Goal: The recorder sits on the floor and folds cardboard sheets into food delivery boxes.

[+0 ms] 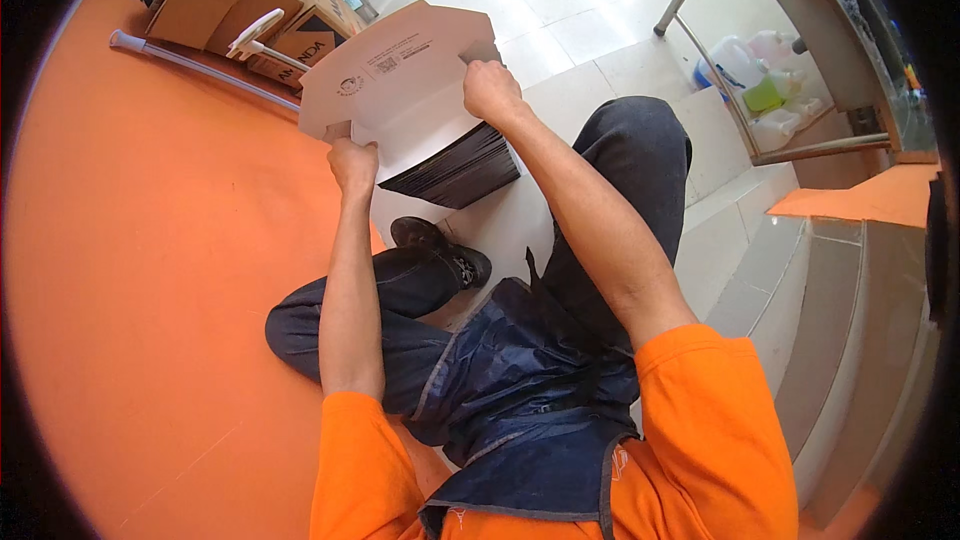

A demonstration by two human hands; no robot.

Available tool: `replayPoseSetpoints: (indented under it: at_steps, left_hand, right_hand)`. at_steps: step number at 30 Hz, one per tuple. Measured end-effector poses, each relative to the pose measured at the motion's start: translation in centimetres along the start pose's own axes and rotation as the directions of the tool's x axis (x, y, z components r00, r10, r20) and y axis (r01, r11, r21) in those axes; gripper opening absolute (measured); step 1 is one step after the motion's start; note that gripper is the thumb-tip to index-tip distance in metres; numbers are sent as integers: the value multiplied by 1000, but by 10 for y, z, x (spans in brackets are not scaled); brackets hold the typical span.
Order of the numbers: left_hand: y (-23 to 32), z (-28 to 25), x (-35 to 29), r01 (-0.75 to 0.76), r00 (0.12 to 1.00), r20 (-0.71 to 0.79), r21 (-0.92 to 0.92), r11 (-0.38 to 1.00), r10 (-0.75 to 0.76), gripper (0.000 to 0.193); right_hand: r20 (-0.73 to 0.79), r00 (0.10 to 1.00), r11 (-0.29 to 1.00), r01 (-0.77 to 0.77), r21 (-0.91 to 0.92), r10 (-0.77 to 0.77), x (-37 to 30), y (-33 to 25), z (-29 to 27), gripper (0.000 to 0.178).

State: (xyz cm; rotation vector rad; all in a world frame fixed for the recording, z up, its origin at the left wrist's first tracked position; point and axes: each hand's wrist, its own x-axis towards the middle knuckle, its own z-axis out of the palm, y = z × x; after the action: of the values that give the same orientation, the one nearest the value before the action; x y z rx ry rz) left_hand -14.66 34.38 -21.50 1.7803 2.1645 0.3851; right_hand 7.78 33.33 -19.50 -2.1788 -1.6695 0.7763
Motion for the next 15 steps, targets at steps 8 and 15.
replayPoseSetpoints:
  at_steps: [8,15]
  left_hand:
    - [-10,-18,-27,346,892,430,-452,822,-139,31]
    - [12,-37,-36,87,941,327,6,996,-84,40]
  right_hand:
    - [107,994,1000,-29,3,28,-14,-4,-5,27]
    - [78,997,1000,-24,1,24,-16,0,1,31]
